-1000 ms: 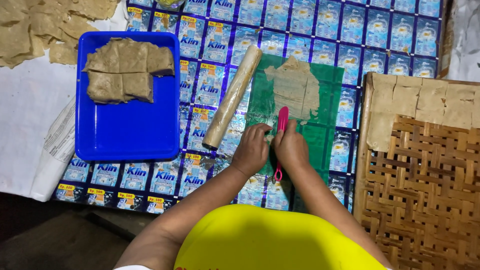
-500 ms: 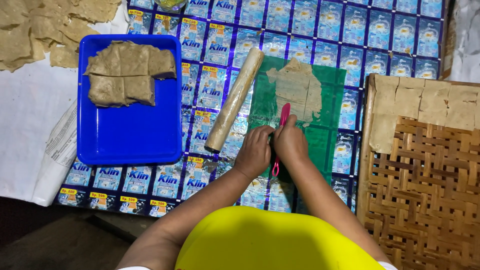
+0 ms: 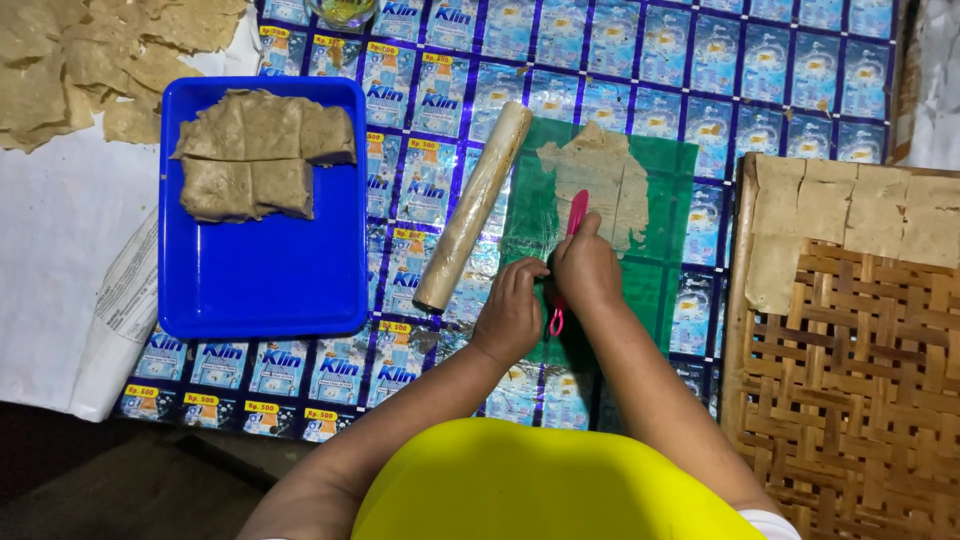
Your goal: Rolling dough flat and cutting it into uniform squares to be placed on a drying tray.
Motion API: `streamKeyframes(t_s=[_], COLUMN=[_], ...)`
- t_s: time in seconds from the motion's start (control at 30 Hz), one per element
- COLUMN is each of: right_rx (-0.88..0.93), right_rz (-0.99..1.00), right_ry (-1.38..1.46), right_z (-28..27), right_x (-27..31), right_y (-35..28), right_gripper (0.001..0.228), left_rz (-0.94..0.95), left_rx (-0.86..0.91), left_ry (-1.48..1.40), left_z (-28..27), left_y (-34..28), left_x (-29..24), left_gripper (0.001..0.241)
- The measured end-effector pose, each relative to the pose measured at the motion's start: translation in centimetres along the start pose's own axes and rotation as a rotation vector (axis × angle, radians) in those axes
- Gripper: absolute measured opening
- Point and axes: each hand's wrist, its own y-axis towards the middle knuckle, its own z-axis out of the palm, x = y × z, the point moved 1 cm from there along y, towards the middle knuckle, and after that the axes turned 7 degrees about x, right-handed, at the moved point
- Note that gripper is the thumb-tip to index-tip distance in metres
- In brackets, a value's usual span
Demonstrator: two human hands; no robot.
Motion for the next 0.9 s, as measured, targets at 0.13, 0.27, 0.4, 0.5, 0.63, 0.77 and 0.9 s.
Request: streamKeyframes(t_s=[0.13,0.27,0.4,0.5,0.63,0.77,0.9], right_rx=[0.002,-0.007,-0.017,-0.038,-0.043,-0.026,0.002], right_rz=[-0.001,0.011,0.002,-0.007,-0.018,-0.022,-0.021], right_ry=[0.012,0.003,0.026,-0.01,0.001,-0.003,-0.111], right_z=[-0.4,-0.4,-0.6,-0.8,-1.4,-1.9,-4.4], right_x=[0.4,0.3,0.5,0.7,0.9,0.6,-1.0], right_y=[0.6,1.9,2.9,3.9,5.5,6.9,6.6], right_gripper=[0.035,0.035,0.034,0.034,0.032,0.032,0.036], left_rz=[0.009,0.018,0.018,-0.002,0.007,-0.013,-0.037], left_rx=[-0.008,-0.01,-0.001,0.01,0.005,0.045,0.076], left_ry=[0.011,0.01,0.004,-0.007,0.015,0.024,-0.012], left_z=[0.2,0.2,0.2,-0.3,-0.1,-0.3,-0.7], left_y=[0.0,0.1,0.1,0.2,0.2,0.2,0.5], left_x=[0.3,0.4,0.5,0.0,0.0,-0.1,-0.5], left_gripper=[0.037,0.036,0.036,0.036,0.035,0.035,0.035])
